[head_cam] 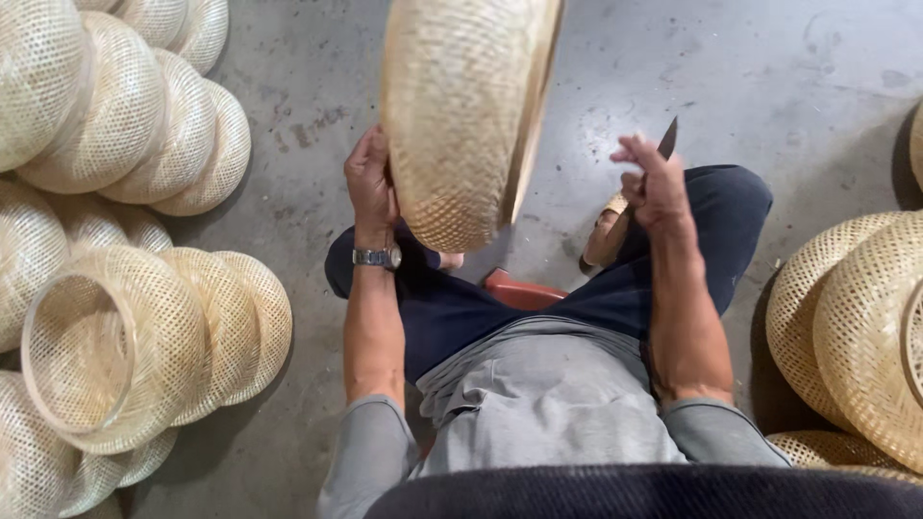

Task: The person uses a knife to trim and smooth the rim of a woven bamboo basket. They rotate the basket to work on different sections of the edge, then place it aside and pick up another basket to repeat the process.

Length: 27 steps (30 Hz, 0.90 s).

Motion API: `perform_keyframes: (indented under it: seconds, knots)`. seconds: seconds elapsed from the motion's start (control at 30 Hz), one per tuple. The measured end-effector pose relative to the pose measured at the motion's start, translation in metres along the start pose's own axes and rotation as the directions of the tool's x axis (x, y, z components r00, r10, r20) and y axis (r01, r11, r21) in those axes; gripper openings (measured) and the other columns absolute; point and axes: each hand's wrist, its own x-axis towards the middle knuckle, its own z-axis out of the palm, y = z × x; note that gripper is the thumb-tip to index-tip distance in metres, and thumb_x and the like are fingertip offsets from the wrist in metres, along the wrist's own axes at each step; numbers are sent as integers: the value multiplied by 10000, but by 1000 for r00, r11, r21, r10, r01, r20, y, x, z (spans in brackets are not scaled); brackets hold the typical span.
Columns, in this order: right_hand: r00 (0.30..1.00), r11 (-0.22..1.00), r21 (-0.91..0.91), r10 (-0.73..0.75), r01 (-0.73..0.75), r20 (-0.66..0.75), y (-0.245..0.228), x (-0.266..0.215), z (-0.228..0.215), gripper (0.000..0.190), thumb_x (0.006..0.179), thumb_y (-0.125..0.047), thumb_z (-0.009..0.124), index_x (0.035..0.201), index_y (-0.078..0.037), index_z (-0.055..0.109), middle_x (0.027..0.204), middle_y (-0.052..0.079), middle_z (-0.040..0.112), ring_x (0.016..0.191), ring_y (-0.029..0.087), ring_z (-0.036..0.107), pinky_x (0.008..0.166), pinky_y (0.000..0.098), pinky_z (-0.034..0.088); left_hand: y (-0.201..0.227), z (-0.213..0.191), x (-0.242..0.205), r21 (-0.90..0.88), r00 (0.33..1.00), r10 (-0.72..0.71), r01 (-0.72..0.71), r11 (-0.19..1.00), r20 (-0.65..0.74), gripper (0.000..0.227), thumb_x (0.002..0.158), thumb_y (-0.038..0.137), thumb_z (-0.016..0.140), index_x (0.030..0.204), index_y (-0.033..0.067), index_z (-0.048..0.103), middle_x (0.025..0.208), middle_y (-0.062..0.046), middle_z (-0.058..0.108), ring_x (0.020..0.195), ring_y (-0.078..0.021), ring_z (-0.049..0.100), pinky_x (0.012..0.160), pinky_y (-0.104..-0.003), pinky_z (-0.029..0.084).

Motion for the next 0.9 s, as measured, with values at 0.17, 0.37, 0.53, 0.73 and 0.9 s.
perform_keyframes:
  seconds: [0.17, 0.37, 0.53, 0.73, 0.9]
  knots:
    - [933, 763, -548, -212, 343, 289, -107, -37, 29, 599, 987, -355, 748, 1433, 23, 616, 1158, 158, 663, 841, 133, 539, 663, 282, 433, -10, 29, 30, 388, 983, 18, -89, 917, 183, 319, 1093, 190, 620, 1257, -73, 695, 1011, -89, 767, 826, -90, 680, 703, -231, 578]
    - [789, 38, -813, -275, 581, 550, -161, -23, 77, 605, 959, -446, 779, 1368, -14, 673, 1195, 216, 715, 995, 327, 695, 771, 473, 558, -17, 54, 47, 446, 929, -155, -13, 895, 337, 251, 1074, 147, 624, 1166, -72, 705, 950, -63, 761, 778, -85, 682, 662, -218, 583]
    - [902, -56, -901, -5, 431, 432, -148, 31, 85, 483, 1057, -444, 661, 1334, -49, 694, 1048, 208, 744, 838, 306, 712, 679, 439, 570, -15, 65, 53, 468, 826, -248, -22, 883, 506, 221, 1093, 134, 623, 1162, -58, 707, 975, -59, 759, 817, -86, 689, 700, -227, 587]
    - [763, 21, -785, 224, 619, 607, -98, 96, 94, 528, 1002, -487, 676, 1337, -79, 693, 1033, 180, 754, 824, 288, 728, 658, 379, 588, -13, 83, 52, 584, 731, -322, -128, 801, 601, 149, 1091, 136, 642, 1121, -10, 650, 975, -17, 711, 869, -77, 650, 755, -232, 562]
    - [789, -82, -826, 361, 557, 496, -79, 98, 95, 558, 929, -552, 741, 1238, -88, 737, 1015, 137, 760, 824, 279, 724, 680, 385, 578, -18, 84, 54, 641, 699, -315, -263, 721, 642, 179, 1085, 179, 683, 1079, 8, 633, 894, -3, 670, 787, -89, 606, 678, -247, 511]
